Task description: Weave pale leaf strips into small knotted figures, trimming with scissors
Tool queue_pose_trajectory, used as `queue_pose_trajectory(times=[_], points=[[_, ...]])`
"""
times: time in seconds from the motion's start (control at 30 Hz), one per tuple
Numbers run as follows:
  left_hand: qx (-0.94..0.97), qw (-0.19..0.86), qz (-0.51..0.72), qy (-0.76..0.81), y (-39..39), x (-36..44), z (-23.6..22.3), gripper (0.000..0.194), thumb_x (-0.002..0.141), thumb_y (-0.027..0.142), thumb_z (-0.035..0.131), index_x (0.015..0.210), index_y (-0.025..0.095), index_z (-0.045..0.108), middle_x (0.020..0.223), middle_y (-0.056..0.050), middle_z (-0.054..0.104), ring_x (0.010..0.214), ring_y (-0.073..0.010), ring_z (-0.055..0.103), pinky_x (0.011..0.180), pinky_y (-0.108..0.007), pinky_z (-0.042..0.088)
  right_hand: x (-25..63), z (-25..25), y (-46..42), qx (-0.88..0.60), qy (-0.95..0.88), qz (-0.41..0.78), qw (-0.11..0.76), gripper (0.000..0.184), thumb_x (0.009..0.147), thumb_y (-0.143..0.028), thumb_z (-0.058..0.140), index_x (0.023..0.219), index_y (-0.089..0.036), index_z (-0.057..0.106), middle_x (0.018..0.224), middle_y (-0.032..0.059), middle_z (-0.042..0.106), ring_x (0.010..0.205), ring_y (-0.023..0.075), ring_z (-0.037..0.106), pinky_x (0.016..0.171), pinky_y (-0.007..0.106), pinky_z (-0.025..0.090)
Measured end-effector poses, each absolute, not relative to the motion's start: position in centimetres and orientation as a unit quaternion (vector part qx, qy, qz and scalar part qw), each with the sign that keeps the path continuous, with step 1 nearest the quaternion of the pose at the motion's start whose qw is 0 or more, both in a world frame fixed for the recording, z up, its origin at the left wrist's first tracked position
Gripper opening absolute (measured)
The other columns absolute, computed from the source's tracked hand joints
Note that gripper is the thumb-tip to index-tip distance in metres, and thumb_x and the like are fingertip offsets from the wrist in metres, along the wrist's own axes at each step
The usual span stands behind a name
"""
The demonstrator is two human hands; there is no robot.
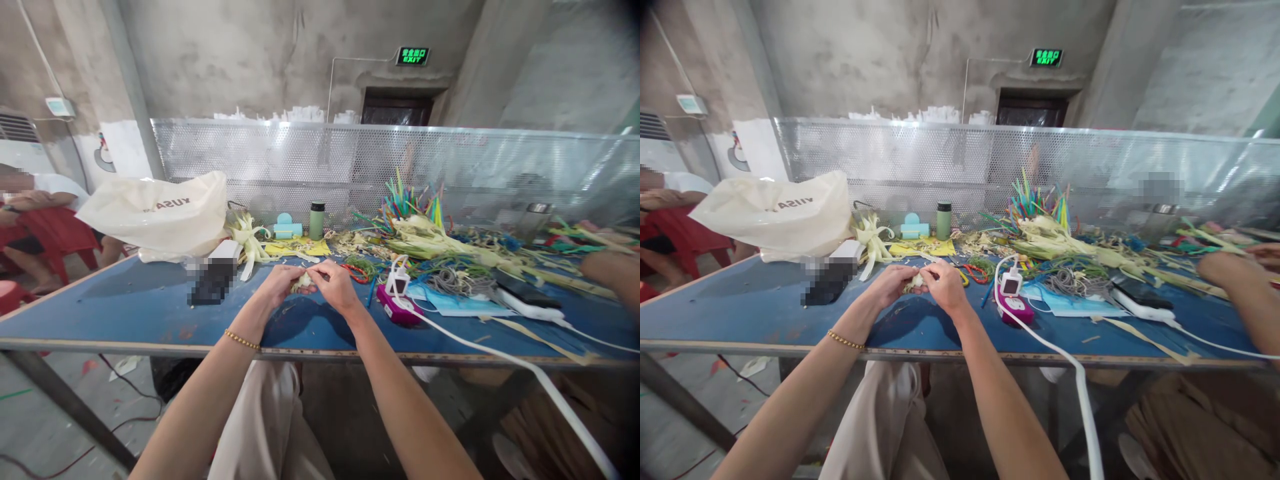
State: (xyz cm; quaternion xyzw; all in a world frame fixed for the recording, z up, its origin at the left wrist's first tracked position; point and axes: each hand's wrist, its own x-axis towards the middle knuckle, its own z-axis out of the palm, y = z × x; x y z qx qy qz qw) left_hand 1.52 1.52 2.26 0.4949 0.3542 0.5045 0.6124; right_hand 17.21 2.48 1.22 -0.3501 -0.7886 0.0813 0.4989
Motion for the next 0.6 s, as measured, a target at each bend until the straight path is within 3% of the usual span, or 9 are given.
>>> queue_pose_trajectory(times=[0.33, 0.6], points=[[0.488, 0.58, 0.555, 0.341, 2.1, 1.7, 1.9, 0.015, 0.081, 0.023, 0.063, 0.075, 0.009, 0.065, 0.066, -0.007, 0.069, 0.058, -0.0144, 0.067, 0.06, -0.024, 0.052, 17.6, 1.3, 2.9, -0.398, -0.733, 0.021, 0.552, 0.02, 0.087, -0.031, 0.055, 0.081, -0.019, 0.068, 0.086, 0.0091, 0.067, 0.077, 0.0201, 0.06, 0.077, 0.033, 0.047], [0.561, 0.507, 0.569, 0.323, 2.5, 2.2, 1.3, 0.028, 0.075, 0.038, 0.068, 0.07, 0.011, 0.065, 0.067, -0.006, 0.068, 0.062, -0.0168, 0.066, 0.061, -0.027, 0.052, 17.4, 1.4, 3.0, -0.415, -0.702, 0.179, 0.551, 0.021, 0.079, -0.037, 0.057, 0.076, -0.017, 0.065, 0.071, 0.0059, 0.069, 0.063, 0.018, 0.061, 0.062, 0.028, 0.046]])
